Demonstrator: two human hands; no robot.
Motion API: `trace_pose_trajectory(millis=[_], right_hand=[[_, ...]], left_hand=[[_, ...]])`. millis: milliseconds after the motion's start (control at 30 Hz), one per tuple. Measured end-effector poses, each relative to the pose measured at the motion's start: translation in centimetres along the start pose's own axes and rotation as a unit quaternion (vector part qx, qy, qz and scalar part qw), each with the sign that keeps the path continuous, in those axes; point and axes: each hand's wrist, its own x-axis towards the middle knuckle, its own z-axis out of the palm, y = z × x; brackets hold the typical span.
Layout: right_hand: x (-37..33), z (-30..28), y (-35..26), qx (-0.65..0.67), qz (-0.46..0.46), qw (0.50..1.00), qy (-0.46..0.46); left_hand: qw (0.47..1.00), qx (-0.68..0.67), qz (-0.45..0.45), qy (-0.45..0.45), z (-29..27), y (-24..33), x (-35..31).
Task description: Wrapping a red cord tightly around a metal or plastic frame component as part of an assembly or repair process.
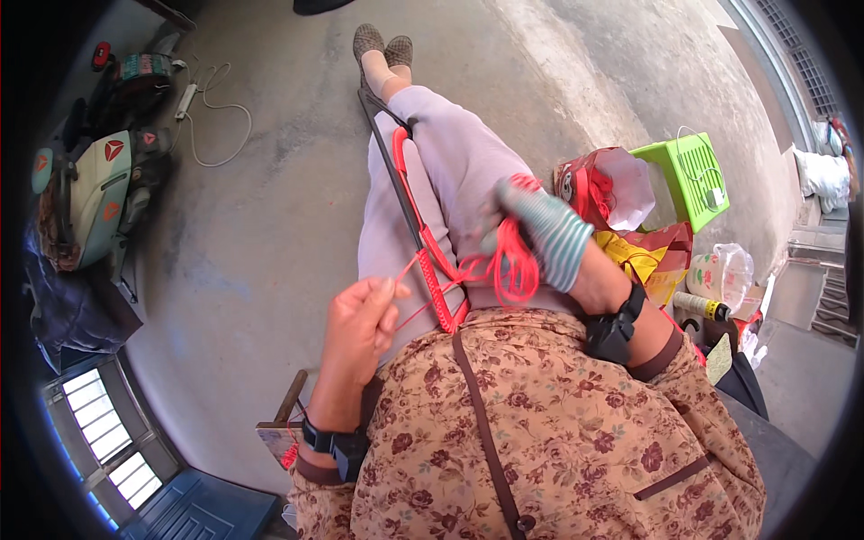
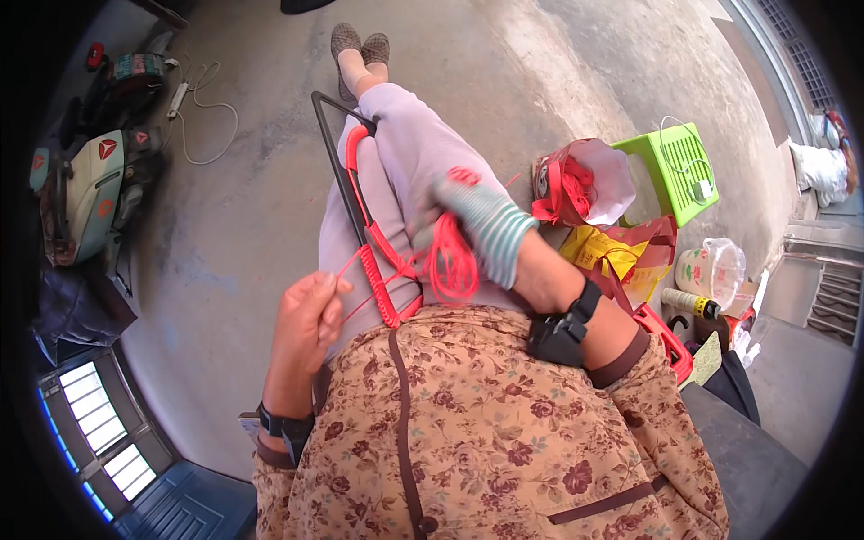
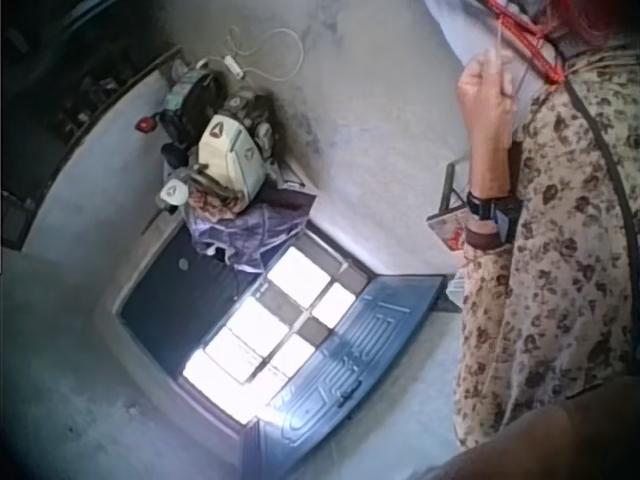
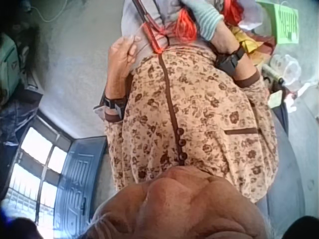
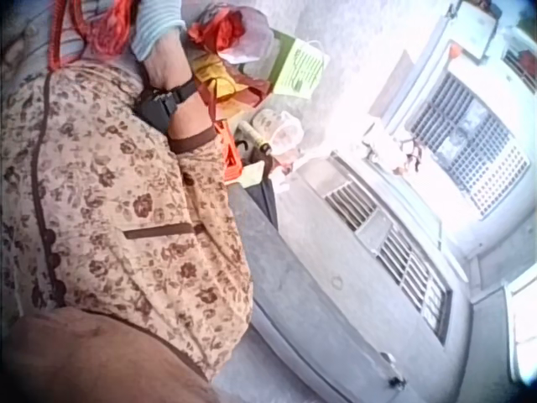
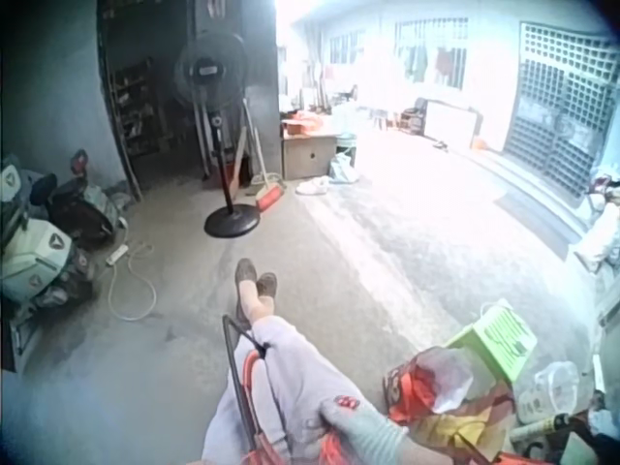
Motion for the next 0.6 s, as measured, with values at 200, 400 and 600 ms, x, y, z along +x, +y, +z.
trace_pose_trajectory(millis=[200,400,600], right_hand=[[2.3,-9.6,-3.7,0.196,-0.199,0.958,0.059],[1.8,-8.1,-5.1,0.156,-0.152,0.970,-0.104],[0.8,-2.9,-3.3,-0.695,-0.366,0.612,0.097]], left_hand=[[0.995,-0.042,-0.038,-0.084,-0.9,-1.3,-2.7],[0.970,-0.179,0.118,-0.119,0.0,0.2,-1.6],[0.971,-0.055,0.226,-0.054,0.5,0.4,2.0]])
